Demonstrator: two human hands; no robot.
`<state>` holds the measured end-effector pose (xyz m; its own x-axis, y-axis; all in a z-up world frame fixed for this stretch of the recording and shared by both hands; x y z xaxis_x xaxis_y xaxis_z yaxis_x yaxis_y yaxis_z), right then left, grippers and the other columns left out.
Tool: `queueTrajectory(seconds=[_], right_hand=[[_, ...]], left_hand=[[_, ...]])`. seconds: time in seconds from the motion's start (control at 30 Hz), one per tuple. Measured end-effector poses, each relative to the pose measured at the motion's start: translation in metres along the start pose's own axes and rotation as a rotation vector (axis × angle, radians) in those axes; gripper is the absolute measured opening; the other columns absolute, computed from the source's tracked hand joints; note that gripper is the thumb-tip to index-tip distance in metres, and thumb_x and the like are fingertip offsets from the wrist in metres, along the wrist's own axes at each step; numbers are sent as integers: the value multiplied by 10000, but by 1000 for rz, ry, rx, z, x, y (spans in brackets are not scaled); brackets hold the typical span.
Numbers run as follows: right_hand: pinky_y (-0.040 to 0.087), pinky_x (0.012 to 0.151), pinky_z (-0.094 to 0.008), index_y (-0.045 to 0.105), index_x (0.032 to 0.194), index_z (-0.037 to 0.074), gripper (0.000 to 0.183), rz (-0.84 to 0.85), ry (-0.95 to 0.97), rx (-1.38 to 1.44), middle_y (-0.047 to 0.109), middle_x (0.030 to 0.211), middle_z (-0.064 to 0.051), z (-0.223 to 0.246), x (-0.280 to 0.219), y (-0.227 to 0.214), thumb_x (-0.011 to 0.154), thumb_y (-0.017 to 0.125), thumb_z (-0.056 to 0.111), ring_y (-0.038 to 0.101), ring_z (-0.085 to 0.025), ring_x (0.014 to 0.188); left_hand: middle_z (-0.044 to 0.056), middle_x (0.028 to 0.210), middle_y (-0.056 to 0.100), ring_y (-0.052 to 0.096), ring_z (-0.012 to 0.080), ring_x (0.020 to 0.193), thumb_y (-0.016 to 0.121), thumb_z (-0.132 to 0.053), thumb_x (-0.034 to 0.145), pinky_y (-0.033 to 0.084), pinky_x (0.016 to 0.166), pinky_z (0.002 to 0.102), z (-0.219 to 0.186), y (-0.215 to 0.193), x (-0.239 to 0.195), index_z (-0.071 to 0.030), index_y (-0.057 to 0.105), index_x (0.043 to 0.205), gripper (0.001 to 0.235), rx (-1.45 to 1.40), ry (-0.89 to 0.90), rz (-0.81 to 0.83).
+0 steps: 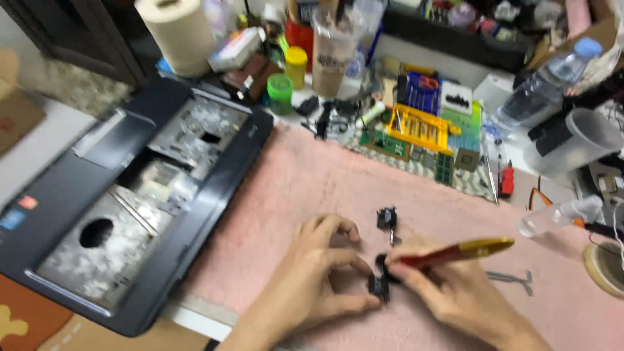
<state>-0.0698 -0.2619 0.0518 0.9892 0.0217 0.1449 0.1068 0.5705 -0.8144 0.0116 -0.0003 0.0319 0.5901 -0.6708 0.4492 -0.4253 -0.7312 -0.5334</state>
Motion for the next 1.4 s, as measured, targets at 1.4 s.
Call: queueTrajectory(seconds=[1.4], right_hand=[[661,797,-467,636,1084,112,180,588,-477,-86,806,1062,-99,98,37,15,1162,673,270,824,-299,892]], left_hand=[[88,1320,670,550,375,1329,811,-530,812,367,1055,532,13,14,0,-131,860,1079,483,94,22,102]])
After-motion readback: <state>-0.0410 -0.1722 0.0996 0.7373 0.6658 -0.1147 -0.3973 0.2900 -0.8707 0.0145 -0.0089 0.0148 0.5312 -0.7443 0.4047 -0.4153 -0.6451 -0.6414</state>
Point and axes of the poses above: each hand's wrist, its own x-axis towards the middle knuckle, its own y-axis out of the palm, z = x × y, the point moved 2 cm from there along x, towards the middle knuckle
